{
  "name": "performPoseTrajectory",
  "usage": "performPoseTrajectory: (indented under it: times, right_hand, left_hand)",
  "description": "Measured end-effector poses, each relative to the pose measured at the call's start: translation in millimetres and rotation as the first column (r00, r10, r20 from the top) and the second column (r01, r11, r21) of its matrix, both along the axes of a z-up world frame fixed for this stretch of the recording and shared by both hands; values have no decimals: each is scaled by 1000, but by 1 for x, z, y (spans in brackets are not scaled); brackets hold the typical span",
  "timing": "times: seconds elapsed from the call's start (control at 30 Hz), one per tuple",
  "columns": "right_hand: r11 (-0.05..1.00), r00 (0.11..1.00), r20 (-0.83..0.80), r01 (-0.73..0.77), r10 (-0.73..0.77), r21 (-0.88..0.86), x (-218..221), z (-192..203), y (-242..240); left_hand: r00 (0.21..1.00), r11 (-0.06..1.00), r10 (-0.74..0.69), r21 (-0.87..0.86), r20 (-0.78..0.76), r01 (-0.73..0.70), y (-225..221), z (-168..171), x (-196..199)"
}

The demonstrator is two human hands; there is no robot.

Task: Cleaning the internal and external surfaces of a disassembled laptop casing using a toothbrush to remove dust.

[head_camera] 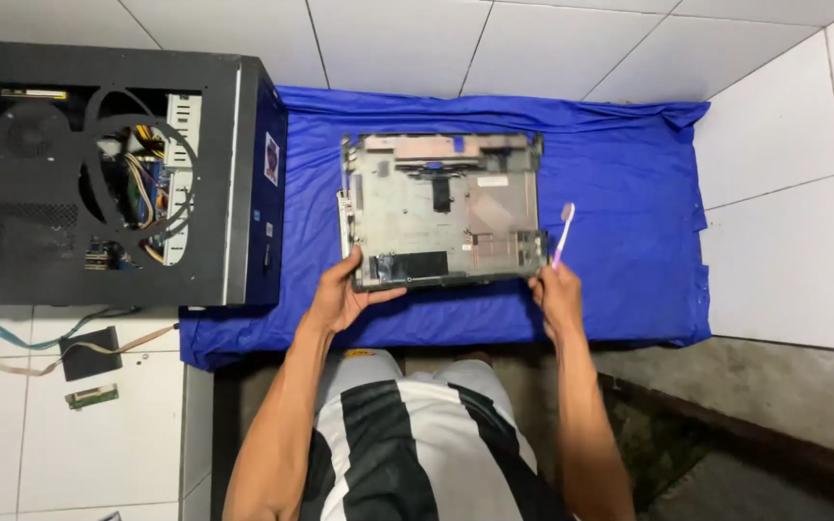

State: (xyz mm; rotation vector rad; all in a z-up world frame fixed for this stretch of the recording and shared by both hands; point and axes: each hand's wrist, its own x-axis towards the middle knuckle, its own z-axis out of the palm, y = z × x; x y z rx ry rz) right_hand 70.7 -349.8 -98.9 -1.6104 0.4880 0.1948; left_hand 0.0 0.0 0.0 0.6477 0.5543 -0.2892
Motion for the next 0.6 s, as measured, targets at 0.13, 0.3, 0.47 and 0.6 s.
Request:
performPoseTrajectory:
  times: [0.13,0.3,0.47,0.6]
  right_hand:
    - [814,933,165,-181,319,-551,13,39,19]
    - [519,660,425,61,620,-852,-15,76,77]
    - [548,530,345,-290,775,-785,-69,107,134]
    - [395,551,212,-236,807,-888,-57,119,131]
  left_hand:
    - [972,968,203,174,-117,-181,-10,-43,12]
    - [955,861,287,419,70,-289,-10,-95,34]
    - [948,709,220,629,232,-319,-14,-50,26]
    - [951,578,105,761,290,-295,-3,-31,27]
